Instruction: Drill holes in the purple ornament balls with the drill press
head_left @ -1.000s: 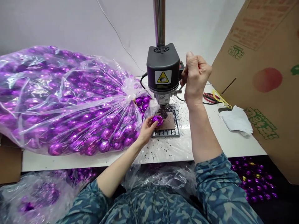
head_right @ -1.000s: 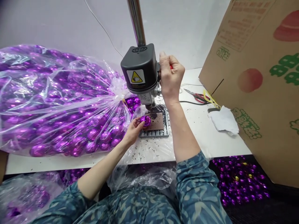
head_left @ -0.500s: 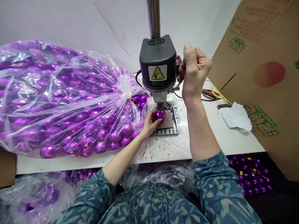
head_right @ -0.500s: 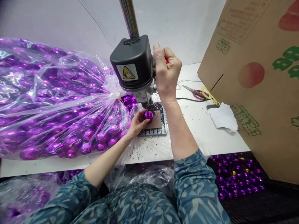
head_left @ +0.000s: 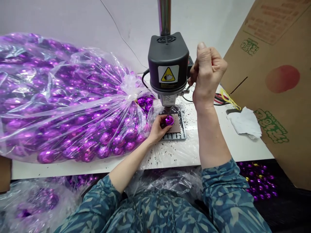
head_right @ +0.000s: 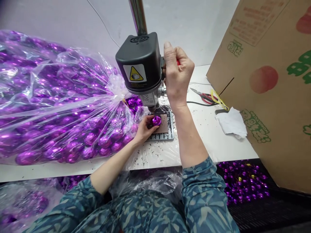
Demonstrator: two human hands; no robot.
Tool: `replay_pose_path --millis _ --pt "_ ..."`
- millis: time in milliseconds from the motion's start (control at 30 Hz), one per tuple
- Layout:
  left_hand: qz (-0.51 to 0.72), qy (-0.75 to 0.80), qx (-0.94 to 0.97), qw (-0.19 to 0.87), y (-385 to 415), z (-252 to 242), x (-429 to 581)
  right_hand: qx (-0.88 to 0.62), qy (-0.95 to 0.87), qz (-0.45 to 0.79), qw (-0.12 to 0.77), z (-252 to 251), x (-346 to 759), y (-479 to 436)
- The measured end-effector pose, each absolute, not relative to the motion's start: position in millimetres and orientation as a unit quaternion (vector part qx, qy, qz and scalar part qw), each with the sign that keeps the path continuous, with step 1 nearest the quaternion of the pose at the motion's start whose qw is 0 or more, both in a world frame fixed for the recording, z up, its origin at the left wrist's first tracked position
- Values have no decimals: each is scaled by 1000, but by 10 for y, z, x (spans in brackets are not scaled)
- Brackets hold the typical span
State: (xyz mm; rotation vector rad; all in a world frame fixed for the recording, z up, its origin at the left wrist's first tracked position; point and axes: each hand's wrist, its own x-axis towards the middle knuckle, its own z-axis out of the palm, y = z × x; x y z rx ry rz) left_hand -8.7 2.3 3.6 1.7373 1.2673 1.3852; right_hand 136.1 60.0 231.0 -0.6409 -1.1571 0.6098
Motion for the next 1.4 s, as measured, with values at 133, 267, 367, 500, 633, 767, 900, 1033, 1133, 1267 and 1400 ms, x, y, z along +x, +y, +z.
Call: replay_pose_path --millis 133,267,367,500,633,767,900,1033,1133,1267,1400 --pt "523 476 623 334 16 76 -52 -317 -539 246 741 2281 1365 656" --pt "532 478 600 357 13 66 -34 -318 -532 206 758 2178 1350 622" --pt "540 471 598 359 14 47 -33 -294 -513 188 784 2051 1336 534" --pt "538 470 601 358 11 34 -37 -239 -487 165 824 1869 1327 429" --pt "539 466 603 359 8 29 -39 -224 -480 156 834 1750 1328 333" --pt "542 463 601 361 10 21 -38 -241 -497 144 822 1702 1331 259" --pt "545 462 594 370 9 25 -34 -220 -497 118 831 1628 1343 288" --pt "548 461 589 374 0 43 -32 -215 -496 83 837 1519 1357 344" --pt "549 460 590 372 -3 49 -35 -212 -490 83 842 1475 1357 348" --pt "550 458 593 370 7 33 -36 -212 -480 78 848 1457 1350 355" --pt "551 454 591 375 10 30 -30 -182 -481 63 855 1393 1354 412"
